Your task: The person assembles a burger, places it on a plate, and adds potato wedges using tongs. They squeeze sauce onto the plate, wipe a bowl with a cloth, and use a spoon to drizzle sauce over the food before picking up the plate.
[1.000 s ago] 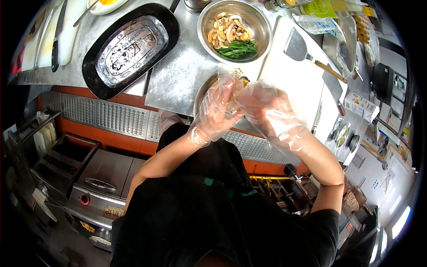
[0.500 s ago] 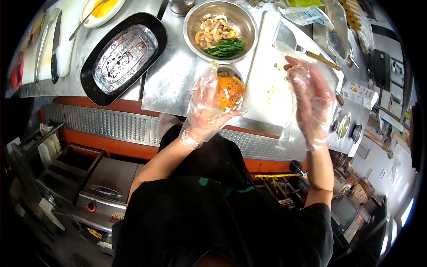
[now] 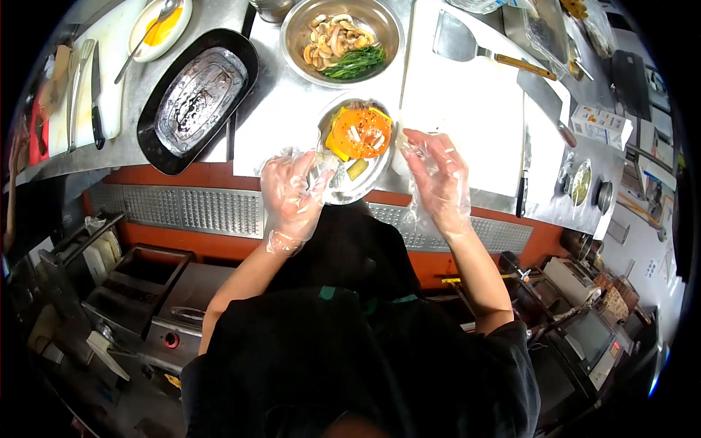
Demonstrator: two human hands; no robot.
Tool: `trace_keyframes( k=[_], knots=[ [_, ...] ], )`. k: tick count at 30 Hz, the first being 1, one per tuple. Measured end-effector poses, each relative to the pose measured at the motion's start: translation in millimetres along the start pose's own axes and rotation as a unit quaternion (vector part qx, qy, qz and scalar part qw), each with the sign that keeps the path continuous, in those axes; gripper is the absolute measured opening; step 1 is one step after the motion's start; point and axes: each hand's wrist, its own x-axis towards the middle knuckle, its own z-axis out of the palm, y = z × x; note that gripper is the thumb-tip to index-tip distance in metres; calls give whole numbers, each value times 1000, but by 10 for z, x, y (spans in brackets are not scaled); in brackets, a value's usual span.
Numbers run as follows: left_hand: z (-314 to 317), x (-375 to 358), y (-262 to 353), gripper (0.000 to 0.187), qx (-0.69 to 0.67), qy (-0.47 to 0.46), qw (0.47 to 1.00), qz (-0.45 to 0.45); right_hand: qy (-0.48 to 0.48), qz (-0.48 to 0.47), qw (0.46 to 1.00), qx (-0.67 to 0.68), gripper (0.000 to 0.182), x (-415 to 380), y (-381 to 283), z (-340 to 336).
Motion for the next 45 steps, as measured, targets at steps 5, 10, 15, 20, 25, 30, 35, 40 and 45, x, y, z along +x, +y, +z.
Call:
trace_keyframes(
  k=[5, 10, 15, 20, 25, 30, 35, 40, 45],
  knots=[
    [-65, 137, -17, 23, 45, -72, 996, 11, -43, 11, 997, -67, 35, 24, -91, 74],
    [-11, 241, -37, 21, 15, -93, 993, 71, -35, -54, 997, -44, 37, 32, 10, 153],
    [88, 282, -21, 19, 10, -82, 993, 90, -48, -33, 998, -38, 39, 44, -42, 135],
    [129, 271, -54, 22, 12, -84, 990, 113, -32, -63, 994, -81, 39, 61, -9, 117],
    [26, 187, -136, 39, 41, -99, 992, 72, -26, -83, 992, -95, 42, 53, 13, 87],
    [70, 243, -186, 46, 65, -125, 986, 85, -30, -88, 992, -87, 48, 61, -26, 61],
    [222, 216, -263, 45, 20, -104, 988, 109, -77, -80, 990, -92, 58, 111, -49, 69],
    [150, 246, -221, 39, 41, -114, 985, 123, -83, -108, 985, -110, 60, 162, -29, 76],
    [146, 305, -230, 33, 46, -108, 980, 161, -78, -127, 983, -104, 58, 179, 25, 108]
  ],
)
